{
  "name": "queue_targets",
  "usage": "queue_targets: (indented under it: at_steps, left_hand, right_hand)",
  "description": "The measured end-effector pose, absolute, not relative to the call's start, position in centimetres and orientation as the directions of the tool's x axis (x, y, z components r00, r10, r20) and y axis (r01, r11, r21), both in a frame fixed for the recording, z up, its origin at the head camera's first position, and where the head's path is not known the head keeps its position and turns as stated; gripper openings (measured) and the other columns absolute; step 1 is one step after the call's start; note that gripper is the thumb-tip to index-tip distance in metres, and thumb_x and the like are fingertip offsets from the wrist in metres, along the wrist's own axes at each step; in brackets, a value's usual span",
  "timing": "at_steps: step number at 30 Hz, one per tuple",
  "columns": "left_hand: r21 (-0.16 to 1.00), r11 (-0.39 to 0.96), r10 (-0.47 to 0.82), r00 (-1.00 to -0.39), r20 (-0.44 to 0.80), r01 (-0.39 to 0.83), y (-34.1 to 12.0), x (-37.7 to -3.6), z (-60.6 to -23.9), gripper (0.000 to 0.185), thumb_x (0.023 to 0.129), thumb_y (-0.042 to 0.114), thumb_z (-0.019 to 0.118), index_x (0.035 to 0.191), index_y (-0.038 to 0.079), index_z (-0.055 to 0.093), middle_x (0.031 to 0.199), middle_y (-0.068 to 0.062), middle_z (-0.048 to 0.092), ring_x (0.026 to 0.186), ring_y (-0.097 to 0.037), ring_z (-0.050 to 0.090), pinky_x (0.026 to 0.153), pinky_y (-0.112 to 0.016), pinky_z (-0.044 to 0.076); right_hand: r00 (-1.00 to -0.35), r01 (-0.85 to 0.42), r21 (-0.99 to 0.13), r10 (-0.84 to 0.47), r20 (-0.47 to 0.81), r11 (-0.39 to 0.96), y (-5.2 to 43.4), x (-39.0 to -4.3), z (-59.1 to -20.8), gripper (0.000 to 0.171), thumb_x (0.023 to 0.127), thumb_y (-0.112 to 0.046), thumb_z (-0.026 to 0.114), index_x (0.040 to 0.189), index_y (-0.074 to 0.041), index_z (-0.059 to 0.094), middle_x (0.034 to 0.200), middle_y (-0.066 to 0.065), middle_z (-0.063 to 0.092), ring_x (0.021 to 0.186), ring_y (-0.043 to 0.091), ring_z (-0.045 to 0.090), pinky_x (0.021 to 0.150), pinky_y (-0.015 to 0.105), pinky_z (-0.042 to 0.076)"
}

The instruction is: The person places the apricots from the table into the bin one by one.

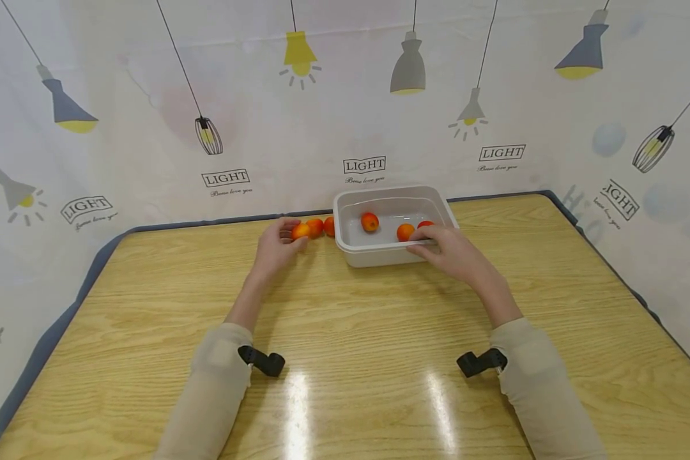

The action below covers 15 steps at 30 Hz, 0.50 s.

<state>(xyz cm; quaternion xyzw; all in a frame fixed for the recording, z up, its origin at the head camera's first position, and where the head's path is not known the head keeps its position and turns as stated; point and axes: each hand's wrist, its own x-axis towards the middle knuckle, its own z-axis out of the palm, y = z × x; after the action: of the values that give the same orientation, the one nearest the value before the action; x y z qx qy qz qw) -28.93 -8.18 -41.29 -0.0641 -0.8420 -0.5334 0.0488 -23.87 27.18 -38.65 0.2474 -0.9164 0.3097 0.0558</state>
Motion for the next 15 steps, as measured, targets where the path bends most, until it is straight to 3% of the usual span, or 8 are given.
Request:
queue_targets:
  at_steps: [15]
  left_hand:
    - [0.895,0.354,0.061,-0.961,0.268,0.272,-6.4,-28.0,-39.4,0.041,0.091,0.004,0.074,0.128,-0.006,0.061,0.125,-0.02,0.063,0.109,-0.031,0.061,0.095,-0.036,0.054]
  right_hand:
    - [-0.871,-0.489,-0.542,-0.417,0.26,0.683,27.2,-23.9,-38.6,0.018,0.096,-0.015,0.071,0.112,-0.007,0.072,0.105,0.008,0.069,0.099,0.028,0.061,0.091,0.048,0.049]
